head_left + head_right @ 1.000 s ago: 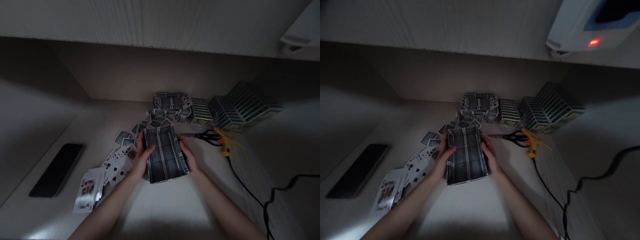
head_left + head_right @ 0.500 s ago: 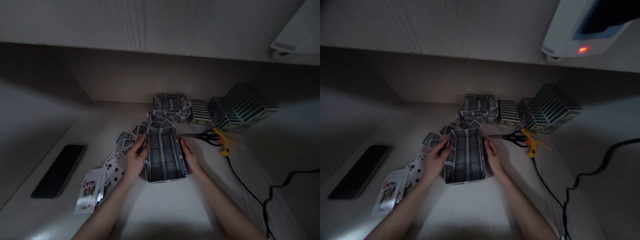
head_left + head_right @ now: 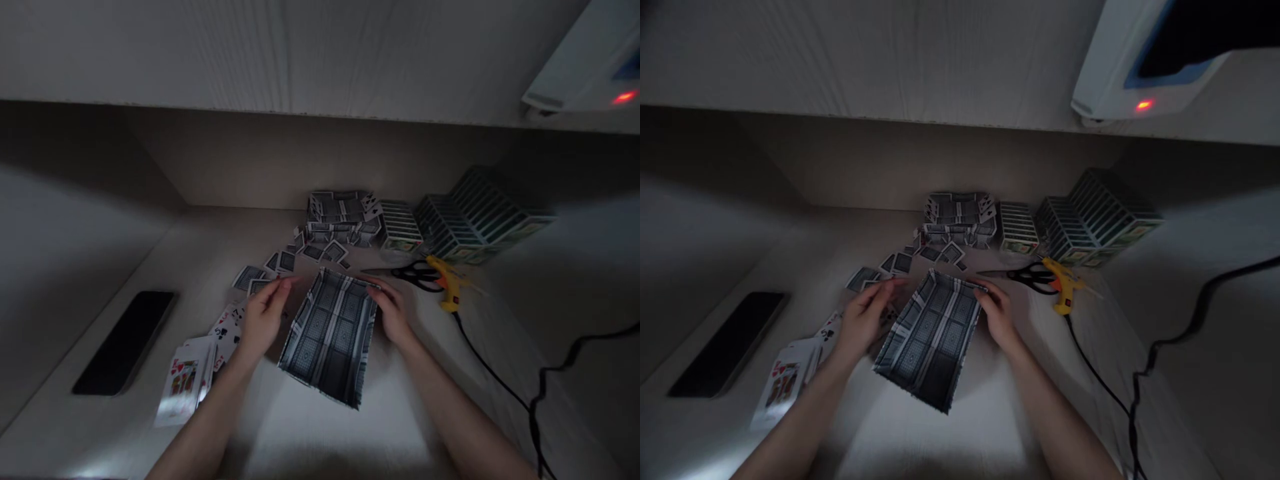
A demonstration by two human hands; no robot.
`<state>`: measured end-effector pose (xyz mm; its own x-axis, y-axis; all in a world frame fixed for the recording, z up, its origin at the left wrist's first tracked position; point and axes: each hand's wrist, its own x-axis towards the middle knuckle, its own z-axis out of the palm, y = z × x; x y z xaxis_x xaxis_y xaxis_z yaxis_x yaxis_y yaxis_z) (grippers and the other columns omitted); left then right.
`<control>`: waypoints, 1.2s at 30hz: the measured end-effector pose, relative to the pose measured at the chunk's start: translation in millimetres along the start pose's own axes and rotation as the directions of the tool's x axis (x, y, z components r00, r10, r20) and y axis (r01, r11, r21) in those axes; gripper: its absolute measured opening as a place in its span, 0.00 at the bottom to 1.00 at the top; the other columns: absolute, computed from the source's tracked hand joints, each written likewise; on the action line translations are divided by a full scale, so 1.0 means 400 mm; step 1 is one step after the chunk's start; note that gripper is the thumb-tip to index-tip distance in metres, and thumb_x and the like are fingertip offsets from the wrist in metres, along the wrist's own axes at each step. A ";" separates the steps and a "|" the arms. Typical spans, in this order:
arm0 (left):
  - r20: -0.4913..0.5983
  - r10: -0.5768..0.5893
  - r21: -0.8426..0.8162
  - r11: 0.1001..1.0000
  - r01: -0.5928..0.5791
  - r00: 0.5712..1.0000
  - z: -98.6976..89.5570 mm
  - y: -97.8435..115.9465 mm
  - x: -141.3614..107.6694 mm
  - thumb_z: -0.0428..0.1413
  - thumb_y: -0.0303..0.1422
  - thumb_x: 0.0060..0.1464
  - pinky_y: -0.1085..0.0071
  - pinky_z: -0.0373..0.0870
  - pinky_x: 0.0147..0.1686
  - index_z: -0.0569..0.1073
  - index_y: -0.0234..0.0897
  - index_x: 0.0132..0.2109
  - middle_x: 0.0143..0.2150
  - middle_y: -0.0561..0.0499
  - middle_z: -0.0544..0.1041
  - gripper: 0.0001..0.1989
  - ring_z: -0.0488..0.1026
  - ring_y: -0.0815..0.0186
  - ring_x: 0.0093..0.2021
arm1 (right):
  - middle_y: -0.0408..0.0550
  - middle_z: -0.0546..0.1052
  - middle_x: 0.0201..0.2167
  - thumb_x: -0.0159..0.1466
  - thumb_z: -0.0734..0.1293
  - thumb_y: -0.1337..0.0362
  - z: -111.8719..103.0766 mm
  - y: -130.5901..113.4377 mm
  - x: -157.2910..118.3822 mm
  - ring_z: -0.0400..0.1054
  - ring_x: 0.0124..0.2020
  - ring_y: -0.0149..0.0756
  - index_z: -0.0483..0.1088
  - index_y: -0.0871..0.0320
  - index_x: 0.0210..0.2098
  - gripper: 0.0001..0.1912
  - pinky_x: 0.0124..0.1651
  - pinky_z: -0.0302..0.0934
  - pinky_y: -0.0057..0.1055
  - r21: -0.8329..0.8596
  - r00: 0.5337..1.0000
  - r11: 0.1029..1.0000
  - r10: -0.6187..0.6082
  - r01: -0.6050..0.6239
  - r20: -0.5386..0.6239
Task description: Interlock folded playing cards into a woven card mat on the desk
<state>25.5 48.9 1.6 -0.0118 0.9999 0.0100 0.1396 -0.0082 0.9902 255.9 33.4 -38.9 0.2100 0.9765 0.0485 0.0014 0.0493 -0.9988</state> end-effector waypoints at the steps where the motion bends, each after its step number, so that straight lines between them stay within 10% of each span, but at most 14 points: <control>1: -0.024 0.020 0.051 0.998 -0.019 1.000 -0.017 0.016 -0.003 0.51 0.43 0.51 0.62 0.62 0.51 0.75 0.39 0.42 0.44 0.49 0.76 0.17 0.70 0.58 0.46 | 0.43 0.77 0.36 0.53 0.65 0.57 -0.001 0.001 0.001 0.67 0.42 0.42 0.74 0.51 0.35 0.11 0.46 0.57 0.37 -0.003 1.000 1.000 -0.002 0.002 -0.006; 6: -0.064 0.147 0.655 0.752 -0.070 0.987 -0.153 0.077 -0.060 0.54 0.45 0.47 0.54 0.55 0.55 0.60 0.44 0.58 0.58 0.47 0.63 0.30 0.61 0.51 0.56 | 0.43 0.77 0.33 0.53 0.65 0.58 -0.005 -0.001 0.002 0.67 0.39 0.42 0.75 0.51 0.33 0.10 0.43 0.58 0.36 -0.012 1.000 1.000 -0.002 0.002 -0.011; 11: -0.139 0.148 0.902 0.427 0.063 0.979 -0.249 0.009 -0.135 0.48 0.52 0.47 0.45 0.46 0.57 0.53 0.32 0.61 0.62 0.36 0.56 0.40 0.47 0.44 0.62 | 0.43 0.77 0.33 0.53 0.64 0.57 -0.005 -0.007 0.005 0.67 0.39 0.42 0.74 0.51 0.32 0.10 0.43 0.58 0.36 -0.015 1.000 1.000 0.003 -0.003 0.013; 18: -0.335 0.045 0.897 0.321 0.304 0.941 -0.142 -0.033 -0.189 0.47 0.58 0.43 0.32 0.50 0.44 0.46 0.27 0.63 0.64 0.25 0.43 0.50 0.39 0.30 0.61 | 0.44 0.77 0.33 0.54 0.64 0.58 -0.005 -0.010 0.003 0.67 0.39 0.42 0.74 0.52 0.33 0.10 0.44 0.57 0.36 -0.004 1.000 1.000 0.008 -0.008 0.024; 24: -0.406 -0.005 0.883 0.256 0.394 0.914 -0.070 -0.042 -0.167 0.43 0.53 0.50 0.39 0.43 0.53 0.44 0.31 0.64 0.66 0.33 0.40 0.42 0.37 0.39 0.63 | 0.44 0.77 0.33 0.54 0.65 0.56 -0.008 0.005 0.006 0.68 0.38 0.40 0.74 0.54 0.33 0.12 0.41 0.58 0.34 -0.018 1.000 1.000 -0.007 0.007 0.012; 36: -0.167 -0.046 0.947 0.270 0.173 0.985 -0.011 -0.065 -0.055 0.46 0.54 0.48 0.30 0.37 0.48 0.51 0.57 0.61 0.67 0.45 0.37 0.33 0.32 0.33 0.62 | 0.44 0.77 0.32 0.55 0.64 0.54 -0.016 0.024 0.014 0.68 0.37 0.39 0.74 0.54 0.35 0.14 0.40 0.59 0.33 -0.021 0.999 1.000 -0.010 0.011 0.054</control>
<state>17.9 27.0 -23.9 -0.1834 0.9830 -0.0121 0.9735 0.1834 0.1370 263.4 38.1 -48.4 0.1573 0.9858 0.0585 0.0244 0.0554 -0.9982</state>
